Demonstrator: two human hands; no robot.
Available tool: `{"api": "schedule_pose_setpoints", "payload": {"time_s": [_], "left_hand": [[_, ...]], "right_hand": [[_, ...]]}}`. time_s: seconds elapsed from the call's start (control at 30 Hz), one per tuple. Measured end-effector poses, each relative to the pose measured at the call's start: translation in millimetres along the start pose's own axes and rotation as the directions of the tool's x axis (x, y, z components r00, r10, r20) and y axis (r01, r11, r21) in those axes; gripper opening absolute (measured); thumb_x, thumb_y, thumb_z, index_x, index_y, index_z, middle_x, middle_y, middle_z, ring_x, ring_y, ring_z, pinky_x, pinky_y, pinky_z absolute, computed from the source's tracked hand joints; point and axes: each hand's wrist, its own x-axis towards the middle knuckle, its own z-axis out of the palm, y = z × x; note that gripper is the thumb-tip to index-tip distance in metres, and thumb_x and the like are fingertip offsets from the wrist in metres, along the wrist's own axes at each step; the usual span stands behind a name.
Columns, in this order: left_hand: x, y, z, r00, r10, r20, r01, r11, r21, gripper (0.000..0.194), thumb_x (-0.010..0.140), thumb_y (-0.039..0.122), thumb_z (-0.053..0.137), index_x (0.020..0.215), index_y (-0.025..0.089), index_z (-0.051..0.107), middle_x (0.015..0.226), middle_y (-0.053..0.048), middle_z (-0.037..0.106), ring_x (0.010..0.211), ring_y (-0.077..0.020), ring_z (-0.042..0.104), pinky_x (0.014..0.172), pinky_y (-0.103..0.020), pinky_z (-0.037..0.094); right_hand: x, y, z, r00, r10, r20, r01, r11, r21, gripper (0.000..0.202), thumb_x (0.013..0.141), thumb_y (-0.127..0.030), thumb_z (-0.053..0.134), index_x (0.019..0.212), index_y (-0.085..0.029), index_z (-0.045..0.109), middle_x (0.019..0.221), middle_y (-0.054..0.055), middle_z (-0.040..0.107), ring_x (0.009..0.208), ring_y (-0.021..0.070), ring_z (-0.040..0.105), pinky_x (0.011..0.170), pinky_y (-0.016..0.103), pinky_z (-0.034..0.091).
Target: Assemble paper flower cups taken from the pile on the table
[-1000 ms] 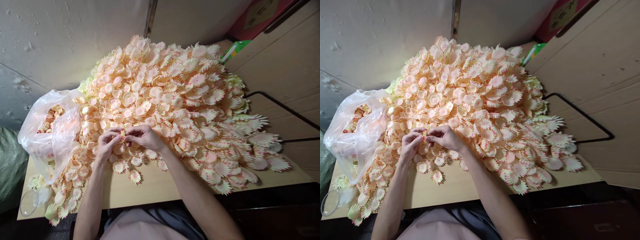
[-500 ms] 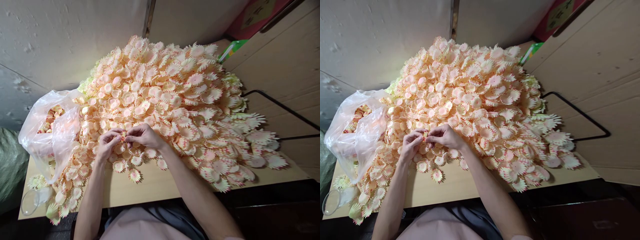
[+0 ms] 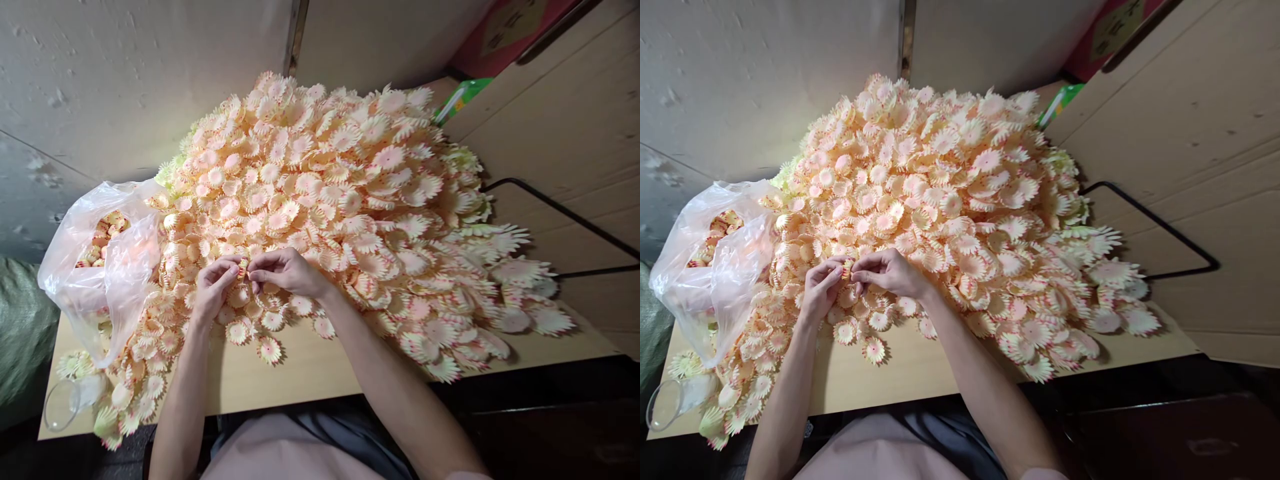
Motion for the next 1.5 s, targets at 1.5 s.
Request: {"api": "schedule_pose_setpoints", "payload": {"time_s": [1.5], "left_hand": [[2, -4, -4.7, 0.997, 0.069, 0.039, -0.072, 0.994, 0.084, 0.015, 0.074, 0.033, 0.079, 0.073, 0.019, 0.074, 0.103, -0.007, 0.068, 0.095, -0.0175, 0.063, 0.086, -0.030, 0.049]], "right_hand": [[0, -5, 4, 1.000, 0.003, -0.030, -0.004, 0.999, -0.048, 0.031, 0.075, -0.041, 0.080, 0.080, -0.012, 0.071, 0.063, 0.002, 0.071, 0.056, 0.0127, 0.067, 0.059, 0.025, 0.058]]}}
